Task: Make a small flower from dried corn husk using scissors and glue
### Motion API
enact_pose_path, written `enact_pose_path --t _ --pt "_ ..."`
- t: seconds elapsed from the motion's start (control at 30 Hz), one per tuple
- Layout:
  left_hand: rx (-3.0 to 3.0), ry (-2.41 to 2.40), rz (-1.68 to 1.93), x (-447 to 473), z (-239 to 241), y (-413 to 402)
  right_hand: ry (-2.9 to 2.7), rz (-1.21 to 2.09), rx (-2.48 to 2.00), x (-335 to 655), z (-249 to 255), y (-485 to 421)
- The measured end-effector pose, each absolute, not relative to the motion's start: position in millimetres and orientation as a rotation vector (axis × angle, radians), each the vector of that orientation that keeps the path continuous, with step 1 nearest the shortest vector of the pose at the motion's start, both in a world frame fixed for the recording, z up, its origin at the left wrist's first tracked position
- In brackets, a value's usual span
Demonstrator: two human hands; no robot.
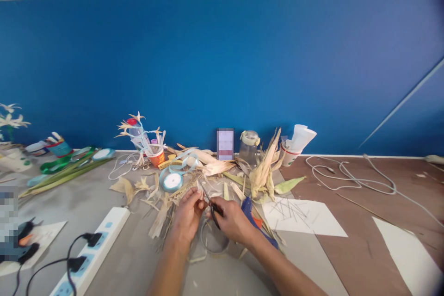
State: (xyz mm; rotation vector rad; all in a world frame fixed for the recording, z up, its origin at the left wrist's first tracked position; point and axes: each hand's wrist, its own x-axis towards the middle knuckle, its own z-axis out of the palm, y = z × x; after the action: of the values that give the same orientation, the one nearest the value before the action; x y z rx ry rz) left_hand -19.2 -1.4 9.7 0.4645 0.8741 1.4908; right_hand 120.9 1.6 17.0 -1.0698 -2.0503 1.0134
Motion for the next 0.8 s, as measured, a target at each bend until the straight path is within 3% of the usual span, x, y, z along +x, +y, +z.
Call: enact_pose_path --t 0.5,0.63,0.8 --pt "0.573 0.971 1.530 -15 13 -1 -2.000 0.748 -1.662 148 36 28" --pt "0.656 1.075 1.526 -15 9 0 -2.136 0.514 -1.794 143 41 38" --pt "0.708 1.125 1.540 -15 7 0 -2.127 0.581 -1.624 132 41 43"
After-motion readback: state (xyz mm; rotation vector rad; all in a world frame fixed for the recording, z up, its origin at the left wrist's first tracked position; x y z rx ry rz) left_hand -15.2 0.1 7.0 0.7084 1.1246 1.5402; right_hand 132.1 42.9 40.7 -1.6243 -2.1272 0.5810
